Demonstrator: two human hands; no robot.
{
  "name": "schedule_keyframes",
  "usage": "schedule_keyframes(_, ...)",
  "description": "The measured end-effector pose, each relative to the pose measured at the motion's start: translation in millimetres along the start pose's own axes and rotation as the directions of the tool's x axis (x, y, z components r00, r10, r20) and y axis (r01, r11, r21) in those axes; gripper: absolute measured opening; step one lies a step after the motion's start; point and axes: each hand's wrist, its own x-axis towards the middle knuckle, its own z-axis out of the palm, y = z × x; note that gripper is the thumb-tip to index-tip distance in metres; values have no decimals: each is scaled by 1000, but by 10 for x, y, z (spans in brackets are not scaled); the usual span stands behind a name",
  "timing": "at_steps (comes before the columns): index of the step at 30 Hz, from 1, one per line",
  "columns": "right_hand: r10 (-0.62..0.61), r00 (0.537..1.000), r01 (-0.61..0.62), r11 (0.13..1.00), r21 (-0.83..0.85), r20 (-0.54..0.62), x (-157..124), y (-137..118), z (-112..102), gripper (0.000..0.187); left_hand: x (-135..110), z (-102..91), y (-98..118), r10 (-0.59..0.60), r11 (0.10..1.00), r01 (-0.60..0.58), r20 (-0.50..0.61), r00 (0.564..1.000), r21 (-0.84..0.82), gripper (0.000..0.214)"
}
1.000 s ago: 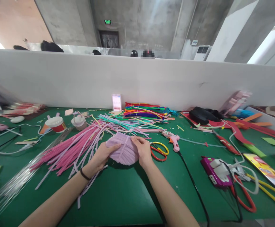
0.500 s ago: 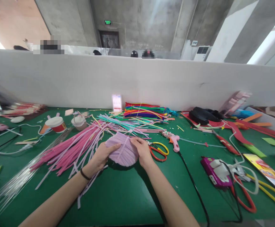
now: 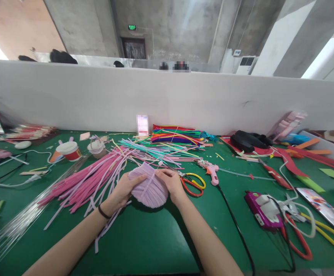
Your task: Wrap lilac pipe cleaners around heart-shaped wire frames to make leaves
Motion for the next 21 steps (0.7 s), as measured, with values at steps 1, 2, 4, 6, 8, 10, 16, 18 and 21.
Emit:
schedule_keyframes(1, 3, 1000, -3, 1000, -3, -4, 1, 7, 4, 25, 0, -3, -1, 2, 1000, -2, -1, 1000, 1, 36)
schedule_keyframes(2, 7, 1000, -7, 1000, -3, -6, 1, 14, 8, 25, 0, -4, -2, 4, 1000, -4, -4, 1000, 2, 36)
schedule_keyframes(4, 10, 1000, -10, 1000, 0, -12, -1, 21, 19, 25, 3, 0, -2, 6, 1000, -6, -13, 1000, 0, 36)
schedule_keyframes(6, 3, 999, -3, 1000, 13, -35, -2, 16, 30, 24, 6, 11, 1, 7, 1000, -7, -14, 1000, -29, 36)
schedule_keyframes(8, -14, 997, 19, 998, 52, -82, 1, 1, 36, 24, 10, 27, 4, -2, 996, 2, 0, 1000, -85, 38)
schedule_keyframes(10, -34, 990, 52, 990, 128, -138, 11, -22, 33, 24, 15, 41, -4, -32, 992, 35, 29, 999, -118, 40)
schedule_keyframes(16, -44, 980, 99, 955, 280, -197, 47, -45, 4, 28, 44, 50, -110, -91, 996, 90, 126, 988, 20, 35)
schedule_keyframes(18, -21, 978, 80, 956, 281, -206, 54, -22, 3, 28, 56, 40, -137, -87, 995, 82, 104, 991, 50, 35)
schedule_keyframes(21, -5, 975, 63, 965, 254, -222, 61, 13, 7, 28, 65, 20, -143, -95, 993, 89, 85, 992, 74, 34)
